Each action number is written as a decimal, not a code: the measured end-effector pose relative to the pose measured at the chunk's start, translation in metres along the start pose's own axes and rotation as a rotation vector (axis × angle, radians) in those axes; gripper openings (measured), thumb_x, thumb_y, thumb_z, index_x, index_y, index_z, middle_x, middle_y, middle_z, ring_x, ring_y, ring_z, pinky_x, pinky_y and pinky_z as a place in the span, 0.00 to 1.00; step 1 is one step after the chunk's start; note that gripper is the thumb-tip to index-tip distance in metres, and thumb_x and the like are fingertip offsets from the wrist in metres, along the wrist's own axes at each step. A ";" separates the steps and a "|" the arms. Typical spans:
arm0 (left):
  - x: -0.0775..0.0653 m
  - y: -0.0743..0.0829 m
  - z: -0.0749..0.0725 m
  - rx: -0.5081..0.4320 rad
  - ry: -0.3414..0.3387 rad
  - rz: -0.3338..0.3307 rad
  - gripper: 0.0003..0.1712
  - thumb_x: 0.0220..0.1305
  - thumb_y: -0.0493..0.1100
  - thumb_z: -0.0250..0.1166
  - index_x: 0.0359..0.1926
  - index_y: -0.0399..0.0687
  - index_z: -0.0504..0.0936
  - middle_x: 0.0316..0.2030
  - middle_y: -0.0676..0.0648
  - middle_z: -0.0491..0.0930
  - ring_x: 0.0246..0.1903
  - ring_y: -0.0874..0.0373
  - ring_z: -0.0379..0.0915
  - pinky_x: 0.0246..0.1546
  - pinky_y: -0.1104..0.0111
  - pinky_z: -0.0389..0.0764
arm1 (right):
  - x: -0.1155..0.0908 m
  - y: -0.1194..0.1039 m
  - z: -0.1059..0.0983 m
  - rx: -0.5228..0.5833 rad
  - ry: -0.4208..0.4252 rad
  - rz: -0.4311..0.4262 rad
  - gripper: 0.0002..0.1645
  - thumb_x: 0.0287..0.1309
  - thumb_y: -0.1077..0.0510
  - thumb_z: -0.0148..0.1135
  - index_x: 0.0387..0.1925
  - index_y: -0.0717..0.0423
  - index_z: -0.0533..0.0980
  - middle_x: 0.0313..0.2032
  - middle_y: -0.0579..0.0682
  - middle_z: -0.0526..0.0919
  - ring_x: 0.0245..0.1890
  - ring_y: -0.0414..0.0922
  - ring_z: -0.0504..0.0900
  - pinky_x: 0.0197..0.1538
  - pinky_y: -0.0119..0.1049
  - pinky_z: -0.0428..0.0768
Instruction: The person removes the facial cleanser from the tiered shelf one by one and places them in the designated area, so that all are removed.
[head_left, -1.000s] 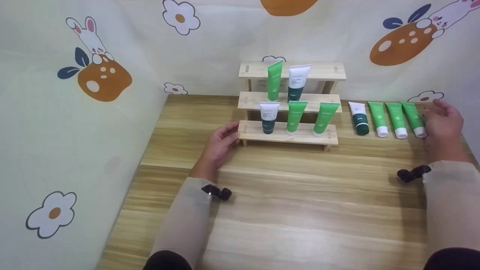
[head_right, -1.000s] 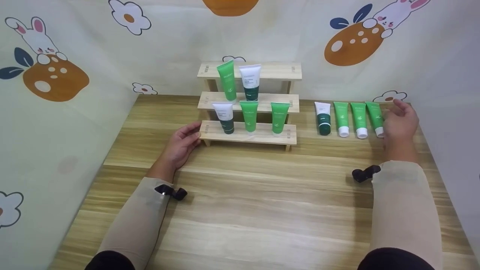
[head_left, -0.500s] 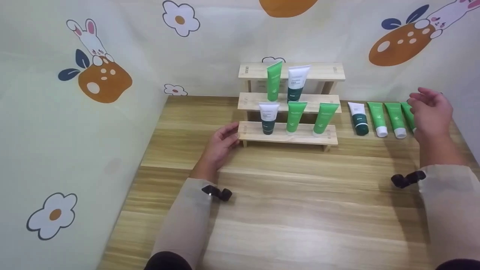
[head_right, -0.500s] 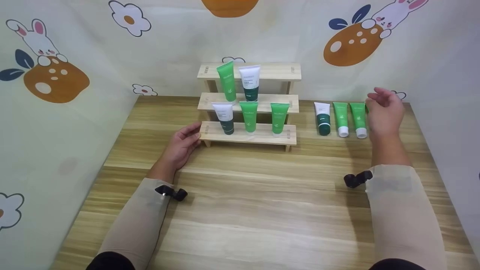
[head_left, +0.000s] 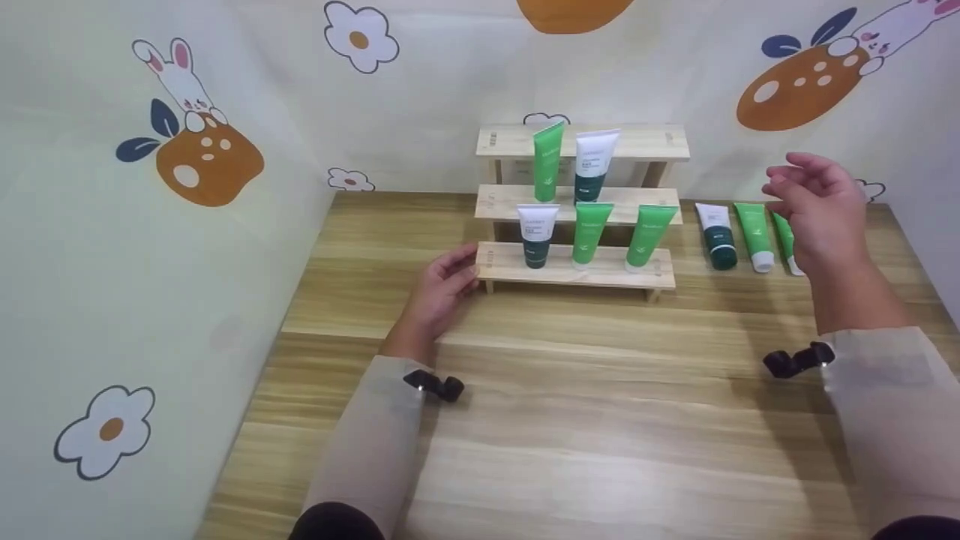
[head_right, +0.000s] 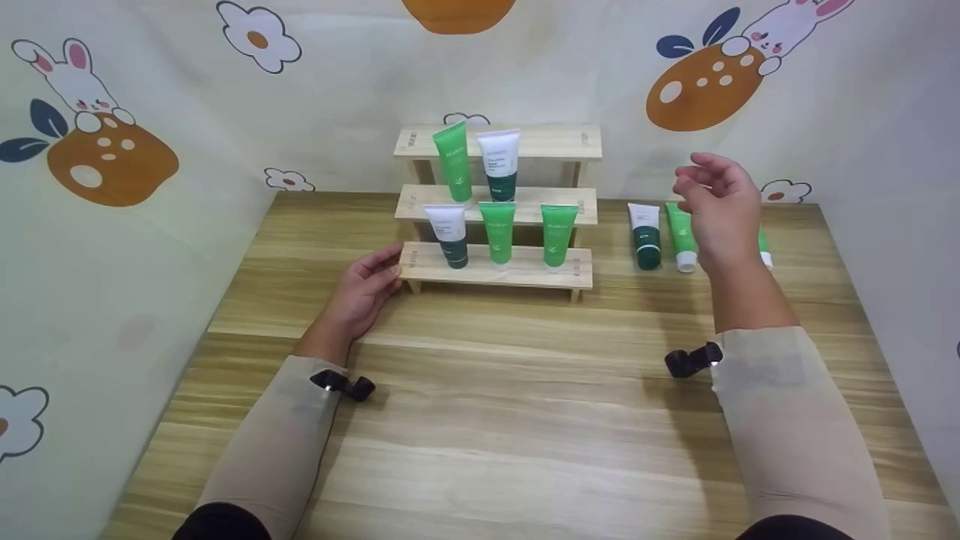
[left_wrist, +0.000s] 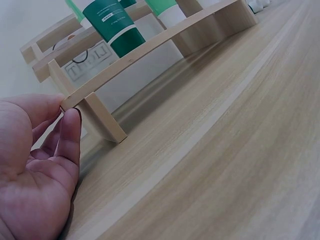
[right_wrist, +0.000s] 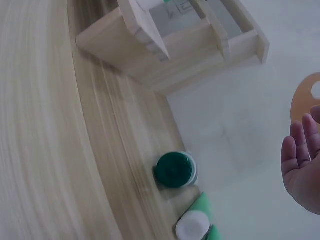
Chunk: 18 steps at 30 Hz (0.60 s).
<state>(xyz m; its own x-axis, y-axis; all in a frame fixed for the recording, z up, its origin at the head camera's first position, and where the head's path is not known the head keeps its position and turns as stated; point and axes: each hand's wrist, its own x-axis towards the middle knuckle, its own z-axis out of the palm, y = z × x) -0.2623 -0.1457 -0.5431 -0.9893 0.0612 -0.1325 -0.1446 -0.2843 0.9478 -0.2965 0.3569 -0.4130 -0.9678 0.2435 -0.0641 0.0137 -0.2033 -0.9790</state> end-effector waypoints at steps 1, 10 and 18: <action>0.000 0.000 0.000 -0.002 -0.002 -0.001 0.28 0.73 0.27 0.62 0.72 0.36 0.76 0.65 0.42 0.79 0.45 0.61 0.79 0.44 0.75 0.84 | -0.001 -0.001 0.002 0.000 -0.006 -0.005 0.34 0.57 0.54 0.82 0.64 0.49 0.78 0.50 0.47 0.86 0.49 0.43 0.86 0.46 0.26 0.88; -0.001 0.001 0.000 -0.008 0.005 -0.010 0.28 0.73 0.27 0.62 0.72 0.35 0.75 0.65 0.42 0.78 0.44 0.61 0.80 0.45 0.75 0.85 | -0.012 -0.003 0.031 0.040 -0.086 -0.012 0.33 0.57 0.56 0.82 0.62 0.52 0.79 0.49 0.49 0.87 0.47 0.45 0.87 0.46 0.29 0.88; -0.001 0.001 0.000 0.006 0.003 -0.004 0.28 0.73 0.27 0.63 0.71 0.36 0.76 0.63 0.43 0.79 0.45 0.60 0.79 0.46 0.74 0.85 | -0.020 -0.007 0.061 0.033 -0.186 -0.070 0.30 0.58 0.58 0.81 0.61 0.54 0.80 0.46 0.50 0.89 0.44 0.45 0.88 0.46 0.29 0.89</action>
<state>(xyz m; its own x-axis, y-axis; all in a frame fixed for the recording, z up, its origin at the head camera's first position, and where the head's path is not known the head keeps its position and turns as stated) -0.2617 -0.1461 -0.5420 -0.9888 0.0589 -0.1370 -0.1481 -0.2788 0.9489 -0.2926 0.2959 -0.3926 -0.9959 0.0794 0.0432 -0.0600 -0.2235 -0.9729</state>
